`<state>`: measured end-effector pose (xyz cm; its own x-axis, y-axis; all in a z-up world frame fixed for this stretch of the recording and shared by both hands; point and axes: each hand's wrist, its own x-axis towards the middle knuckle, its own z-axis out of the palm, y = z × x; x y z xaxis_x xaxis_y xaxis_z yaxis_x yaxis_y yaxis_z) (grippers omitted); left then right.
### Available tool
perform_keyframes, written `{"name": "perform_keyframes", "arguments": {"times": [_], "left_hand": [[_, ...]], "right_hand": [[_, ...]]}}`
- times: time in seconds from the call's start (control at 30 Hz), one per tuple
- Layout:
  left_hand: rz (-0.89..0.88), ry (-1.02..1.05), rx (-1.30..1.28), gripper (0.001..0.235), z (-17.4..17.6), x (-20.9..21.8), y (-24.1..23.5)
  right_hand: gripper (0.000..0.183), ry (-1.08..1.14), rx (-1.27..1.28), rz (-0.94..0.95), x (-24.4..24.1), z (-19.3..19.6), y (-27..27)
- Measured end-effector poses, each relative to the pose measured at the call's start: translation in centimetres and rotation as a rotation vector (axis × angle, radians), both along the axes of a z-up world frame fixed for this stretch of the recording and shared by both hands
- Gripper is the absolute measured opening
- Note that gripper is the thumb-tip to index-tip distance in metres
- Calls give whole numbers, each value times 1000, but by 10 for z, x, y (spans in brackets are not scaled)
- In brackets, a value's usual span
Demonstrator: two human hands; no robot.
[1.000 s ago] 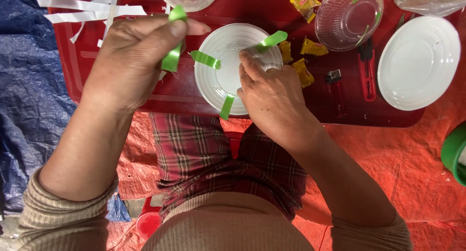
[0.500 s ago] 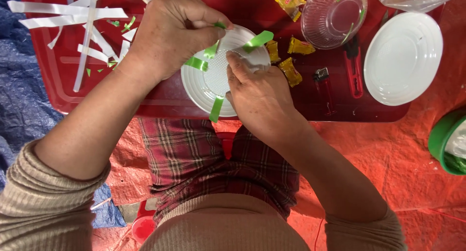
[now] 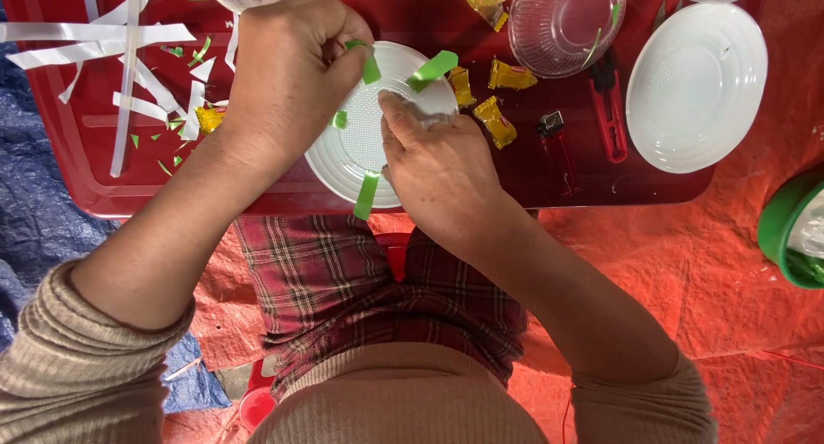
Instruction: Assembling small product packages by applying adhesive strips to plastic lids and arranging items inside.
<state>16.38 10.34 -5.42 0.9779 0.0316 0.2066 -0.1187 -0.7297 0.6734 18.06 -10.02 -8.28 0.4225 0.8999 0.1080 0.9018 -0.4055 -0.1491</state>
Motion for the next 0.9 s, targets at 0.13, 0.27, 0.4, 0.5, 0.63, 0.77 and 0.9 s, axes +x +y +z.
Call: {"name": "perform_keyframes", "arguments": {"times": [0.13,0.27,0.4,0.5,0.63,0.77,0.9], "left_hand": [[-1,-21,76,15,-3,1,-2],[-6,-8,67,15,-5,2,-2],[6,-8,41,15,-4,2,0],[22,19,11,15,-5,1,1],[26,39,-22,15,-3,1,2],[24,52,-11,16,-3,1,3],[17,57,-21,16,-4,2,2]], "right_hand": [[46,17,23,-9,0,-2,0],[41,-21,32,-7,1,-1,1],[42,8,31,-13,2,2,2],[41,13,37,-6,2,1,2],[39,-6,40,-10,1,2,3],[34,8,37,-10,2,3,3],[34,5,40,-16,2,3,3]]}}
